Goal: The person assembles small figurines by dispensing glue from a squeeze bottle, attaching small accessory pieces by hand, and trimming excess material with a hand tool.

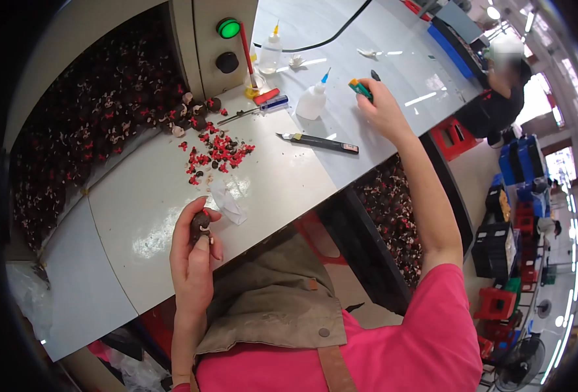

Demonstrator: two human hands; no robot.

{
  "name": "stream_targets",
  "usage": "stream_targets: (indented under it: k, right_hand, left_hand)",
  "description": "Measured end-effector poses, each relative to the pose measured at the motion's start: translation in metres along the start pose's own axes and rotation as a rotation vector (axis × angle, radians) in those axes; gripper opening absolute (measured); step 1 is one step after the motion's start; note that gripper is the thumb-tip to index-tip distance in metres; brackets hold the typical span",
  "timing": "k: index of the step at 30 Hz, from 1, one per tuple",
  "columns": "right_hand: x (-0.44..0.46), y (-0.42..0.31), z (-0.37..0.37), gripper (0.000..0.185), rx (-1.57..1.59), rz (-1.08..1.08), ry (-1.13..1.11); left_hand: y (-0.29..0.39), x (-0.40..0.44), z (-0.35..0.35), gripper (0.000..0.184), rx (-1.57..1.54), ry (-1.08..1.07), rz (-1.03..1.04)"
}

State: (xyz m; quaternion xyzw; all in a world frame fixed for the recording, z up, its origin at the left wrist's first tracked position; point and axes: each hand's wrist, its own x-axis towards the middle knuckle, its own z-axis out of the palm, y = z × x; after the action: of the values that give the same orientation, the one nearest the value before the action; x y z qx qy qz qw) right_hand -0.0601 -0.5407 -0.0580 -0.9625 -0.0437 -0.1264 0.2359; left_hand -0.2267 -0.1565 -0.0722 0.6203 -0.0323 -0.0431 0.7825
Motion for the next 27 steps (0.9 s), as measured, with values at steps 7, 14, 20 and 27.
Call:
stream_targets:
  k: [7,14,20,27]
  right_hand:
    - [0.0,-0.048,-0.036,0.03,0.274,-0.076,-0.059]
    - [0.018,-0.061,-0.038,0.05,0.11,-0.073,-0.016]
    - [0.027,-0.077,-0.027,0.051,-0.145,-0.187,0.155]
    - [0.031,-0.081,-0.025,0.044,-0.228,-0.259,0.167]
  left_hand:
    - [0.001,0.001,-0.004,0.05,-0.036,-0.043,-0.012]
    - [-0.001,0.0,-0.003,0.05,-0.022,-0.042,0.002]
    - [-0.001,0.0,-0.003,0.049,-0.022,-0.04,0.011]
    - [0.0,0.0,-0.003,0.049,-0.022,-0.042,-0.005]
